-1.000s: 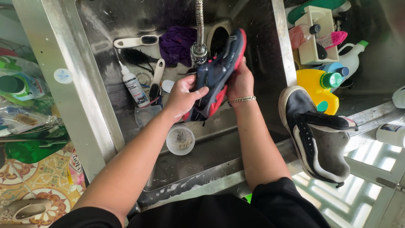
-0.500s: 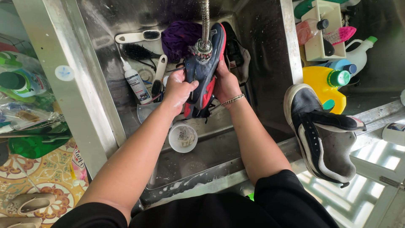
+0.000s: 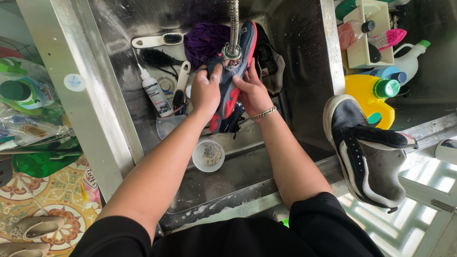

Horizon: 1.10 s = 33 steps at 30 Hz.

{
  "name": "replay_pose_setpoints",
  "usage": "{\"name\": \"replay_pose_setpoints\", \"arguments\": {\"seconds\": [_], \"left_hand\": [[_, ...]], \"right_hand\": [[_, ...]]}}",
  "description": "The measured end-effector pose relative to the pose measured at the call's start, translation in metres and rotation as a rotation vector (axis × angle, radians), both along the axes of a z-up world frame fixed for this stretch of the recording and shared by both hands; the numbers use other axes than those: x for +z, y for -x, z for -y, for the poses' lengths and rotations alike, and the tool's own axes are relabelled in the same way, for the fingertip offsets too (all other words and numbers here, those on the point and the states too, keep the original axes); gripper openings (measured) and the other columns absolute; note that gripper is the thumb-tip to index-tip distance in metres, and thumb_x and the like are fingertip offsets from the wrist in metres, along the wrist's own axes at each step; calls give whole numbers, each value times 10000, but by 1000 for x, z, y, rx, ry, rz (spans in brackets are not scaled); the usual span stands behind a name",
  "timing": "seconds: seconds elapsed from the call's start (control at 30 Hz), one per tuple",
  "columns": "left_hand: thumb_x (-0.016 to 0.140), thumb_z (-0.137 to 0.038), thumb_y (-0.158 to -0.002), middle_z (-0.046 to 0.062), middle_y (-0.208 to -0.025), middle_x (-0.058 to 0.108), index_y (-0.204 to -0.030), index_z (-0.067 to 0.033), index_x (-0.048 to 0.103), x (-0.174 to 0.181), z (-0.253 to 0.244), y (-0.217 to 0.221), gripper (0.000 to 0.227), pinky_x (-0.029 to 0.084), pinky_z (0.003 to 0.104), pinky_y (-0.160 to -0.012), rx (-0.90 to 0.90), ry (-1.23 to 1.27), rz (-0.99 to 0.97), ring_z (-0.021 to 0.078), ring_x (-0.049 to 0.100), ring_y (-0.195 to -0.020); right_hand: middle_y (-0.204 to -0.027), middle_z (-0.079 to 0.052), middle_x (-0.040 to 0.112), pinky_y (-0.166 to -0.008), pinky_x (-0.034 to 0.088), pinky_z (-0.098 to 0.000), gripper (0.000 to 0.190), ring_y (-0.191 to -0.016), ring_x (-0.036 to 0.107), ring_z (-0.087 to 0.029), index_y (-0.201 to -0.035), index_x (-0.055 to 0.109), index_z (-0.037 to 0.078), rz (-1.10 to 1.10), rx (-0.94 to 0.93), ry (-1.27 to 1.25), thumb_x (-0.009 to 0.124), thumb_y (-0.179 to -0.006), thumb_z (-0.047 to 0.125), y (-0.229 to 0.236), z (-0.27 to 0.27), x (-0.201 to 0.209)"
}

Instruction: Clean and scrub shoes at a sink using a brush and soap.

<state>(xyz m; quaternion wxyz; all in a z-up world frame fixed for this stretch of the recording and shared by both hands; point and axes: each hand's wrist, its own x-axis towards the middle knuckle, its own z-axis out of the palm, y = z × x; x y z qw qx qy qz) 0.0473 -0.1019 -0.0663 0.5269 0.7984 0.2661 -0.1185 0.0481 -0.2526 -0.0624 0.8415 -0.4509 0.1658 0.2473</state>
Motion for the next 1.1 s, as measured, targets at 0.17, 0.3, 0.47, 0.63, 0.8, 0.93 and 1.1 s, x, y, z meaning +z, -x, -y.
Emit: {"name": "replay_pose_setpoints", "arguments": {"seconds": [0.17, 0.3, 0.47, 0.63, 0.8, 0.93, 1.1], "left_hand": [[483, -458, -1082, 173, -938, 728, -1048, -22, 693, -64, 16, -15, 486, 504, 447, -768, 16, -137, 275, 357, 667, -866], [522, -335, -1029, 103, -849, 708, -1049, -34, 665, -53, 23, -25, 334, 499, 395, -723, -5, 219, 246, 250, 664, -766], [642, -201, -1033, 72, -906, 661, -1009, -11, 660, -54, 21, -26, 193, 508, 320, -772, -143, 500, 546, 136, 607, -825], [707, -184, -981, 68, -727, 638, -912, 2, 660, -19, 24, -26, 204, 468, 315, -638, -121, 411, 411, 127, 544, -663], [615, -243, -983, 141, -720, 708, -859, 24, 709, -32, 28, -31, 309, 498, 406, -672, 41, 255, 127, 282, 686, -699], [553, -326, -966, 185, -857, 732, -966, -63, 766, -80, 33, -39, 338, 515, 466, -741, -91, 81, 22, 382, 699, -848], [320, -399, -1057, 300, -1146, 654, -1358, -92, 546, -126, 53, -44, 486, 495, 552, -832, -410, 139, 274, 490, 633, -1025]], "right_hand": [[-1627, -75, 354, -1166, 412, -373, 990, -1399, 470, -202, -1675, 9, 183, 141, -82, 26, 625, -941, -61, -3, 5, -13], [-1708, -93, 245, -1188, 387, -363, 1002, -1452, 429, -213, -1671, -26, 140, 190, -190, 113, 609, -928, -87, -7, 12, -9], [-1725, -84, 187, -1187, 387, -358, 1000, -1452, 429, -223, -1658, -33, 141, 215, -248, 130, 610, -924, -80, -10, 14, -10], [-1747, -130, 202, -1211, 361, -331, 945, -1499, 400, -196, -1687, 17, 75, 183, -295, 122, 624, -975, -57, -8, 19, -25], [-1708, -164, 258, -1134, 424, -336, 1014, -1369, 484, -219, -1647, -8, 101, 230, -320, 217, 652, -901, -89, -7, 5, -4], [-1709, -176, 250, -1141, 440, -322, 1038, -1393, 491, -196, -1666, 24, 86, 328, -383, 257, 686, -892, -109, -5, 6, -15], [-1606, -186, 447, -1107, 470, -304, 1016, -1339, 562, -192, -1662, 119, 19, 456, -467, 504, 747, -869, -80, -8, 8, -5]]}}
